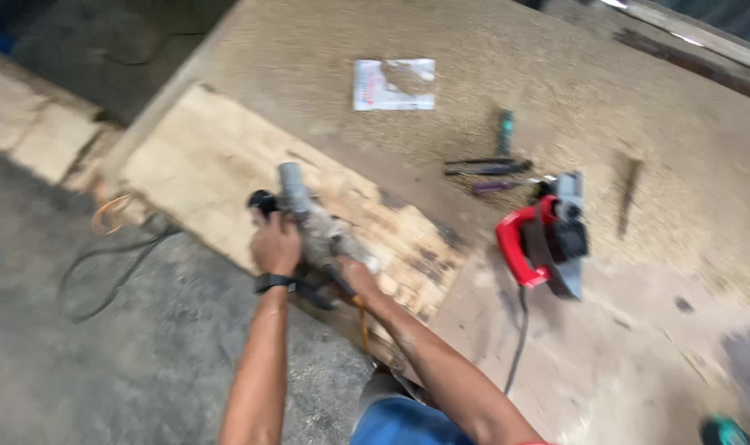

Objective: The person sands a wooden board using a power sander. They guide the tool back and forth across the surface of the wood multiple times before setting the sander down and lifting the board to show it.

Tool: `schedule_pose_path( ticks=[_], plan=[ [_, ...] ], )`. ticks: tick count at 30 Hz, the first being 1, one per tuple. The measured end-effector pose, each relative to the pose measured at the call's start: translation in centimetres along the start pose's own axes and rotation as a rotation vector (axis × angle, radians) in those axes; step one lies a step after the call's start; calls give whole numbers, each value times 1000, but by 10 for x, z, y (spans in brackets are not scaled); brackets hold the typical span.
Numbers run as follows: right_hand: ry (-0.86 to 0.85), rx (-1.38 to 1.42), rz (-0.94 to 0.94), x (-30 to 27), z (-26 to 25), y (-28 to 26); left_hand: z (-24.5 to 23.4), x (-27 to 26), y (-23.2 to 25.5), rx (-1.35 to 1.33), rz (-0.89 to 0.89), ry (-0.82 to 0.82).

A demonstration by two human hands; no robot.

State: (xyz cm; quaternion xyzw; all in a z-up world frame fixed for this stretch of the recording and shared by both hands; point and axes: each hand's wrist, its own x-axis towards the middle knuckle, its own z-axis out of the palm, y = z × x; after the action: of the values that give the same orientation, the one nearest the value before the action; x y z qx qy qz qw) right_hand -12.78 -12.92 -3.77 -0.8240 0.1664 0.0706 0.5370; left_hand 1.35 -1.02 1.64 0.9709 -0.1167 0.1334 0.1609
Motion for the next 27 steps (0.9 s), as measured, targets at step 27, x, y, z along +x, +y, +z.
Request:
schedule_pose_path(
  ticks=[27],
  plan=[
    [509, -1003, 475, -133, -235, 224, -75, -125, 24, -468, 32, -254]
  ],
)
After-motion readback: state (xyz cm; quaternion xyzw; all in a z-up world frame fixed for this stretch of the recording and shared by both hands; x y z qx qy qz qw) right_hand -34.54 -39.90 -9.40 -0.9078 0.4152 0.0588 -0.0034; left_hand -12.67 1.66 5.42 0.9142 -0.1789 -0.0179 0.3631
